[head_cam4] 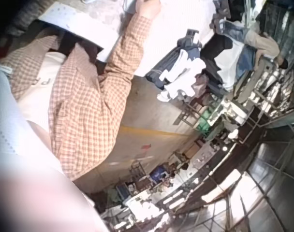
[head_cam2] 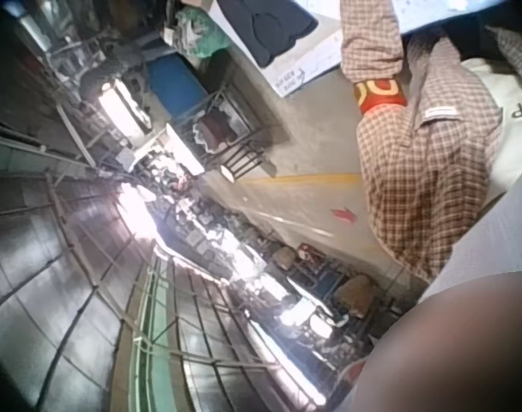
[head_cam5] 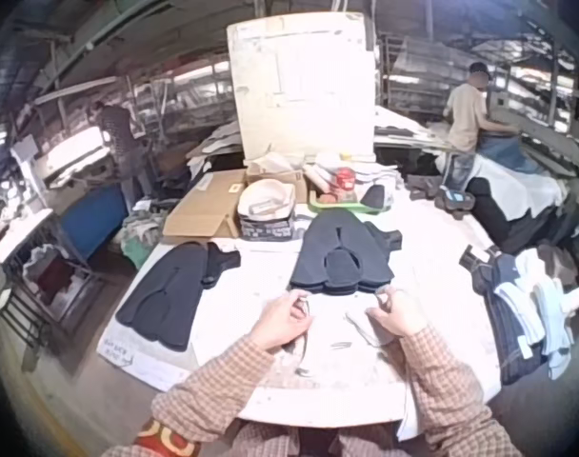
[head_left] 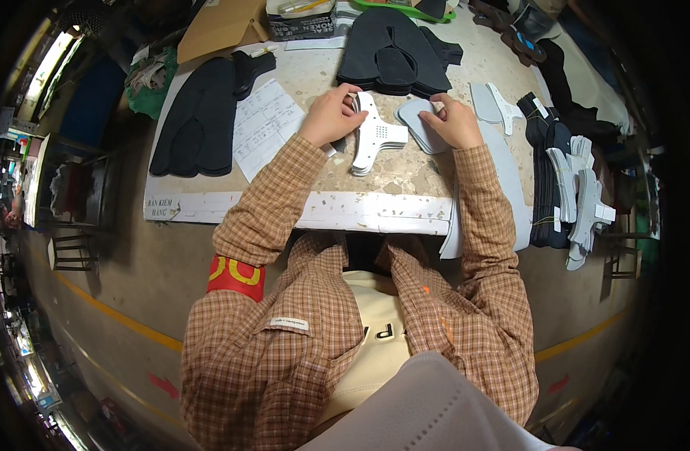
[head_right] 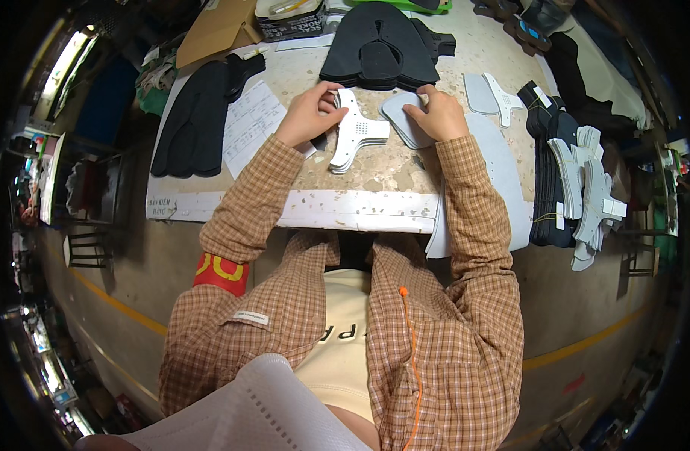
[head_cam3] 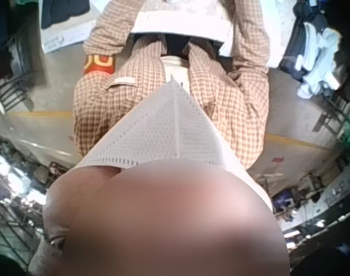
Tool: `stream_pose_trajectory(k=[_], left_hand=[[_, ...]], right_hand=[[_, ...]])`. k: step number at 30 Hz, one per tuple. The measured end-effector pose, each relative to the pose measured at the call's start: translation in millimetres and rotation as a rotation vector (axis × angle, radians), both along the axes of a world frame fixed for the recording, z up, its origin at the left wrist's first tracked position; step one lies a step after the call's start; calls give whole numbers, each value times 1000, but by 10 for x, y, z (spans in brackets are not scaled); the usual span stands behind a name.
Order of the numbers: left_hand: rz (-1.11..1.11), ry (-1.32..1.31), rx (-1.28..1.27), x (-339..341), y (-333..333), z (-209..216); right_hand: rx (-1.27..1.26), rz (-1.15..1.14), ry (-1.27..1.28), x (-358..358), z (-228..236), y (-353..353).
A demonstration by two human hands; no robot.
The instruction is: The person walks to a worktable in a factory and begins sorting white and black fabric pieces. They pick up, align, and stack the pieces by hand, occasionally using a pencil to mark or adjust them. The person continues to organize the pieces into neat piles on the table.
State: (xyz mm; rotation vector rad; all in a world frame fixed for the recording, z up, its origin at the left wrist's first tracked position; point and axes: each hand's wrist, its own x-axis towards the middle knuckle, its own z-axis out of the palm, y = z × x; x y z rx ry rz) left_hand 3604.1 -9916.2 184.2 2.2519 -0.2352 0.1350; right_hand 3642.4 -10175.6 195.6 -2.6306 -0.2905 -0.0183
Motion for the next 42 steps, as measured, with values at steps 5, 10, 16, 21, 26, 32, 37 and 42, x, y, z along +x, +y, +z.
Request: stream_pose_trajectory(k=[5, 10, 16, 21, 26, 32, 37, 42], left_hand=[[198, -274, -149, 91, 106, 59], [220, -85, -943, 152, 153, 112], [166, 90, -1143, 53, 80, 139], [87, 184, -1210, -20, 26, 138], [115, 295, -1289, -43, 8, 176], [166, 257, -1267, -29, 65, 213], [100, 267, -1237, -47, 42, 150], [54, 241, -1330, -43, 57, 189]], right_hand=[[177, 153, -83, -35, 25, 10], [516, 166, -203, 164, 317, 54], [511, 432, -222, 1084, 1161, 629], [894, 346, 351, 1979, 1558, 1525], [1150, 171, 412, 2544, 1482, 2366], [1205, -23, 501, 3047, 1296, 2618], [1165, -33, 460, 2632, 1568, 2240], [1099, 321, 189, 1714, 1777, 1620]])
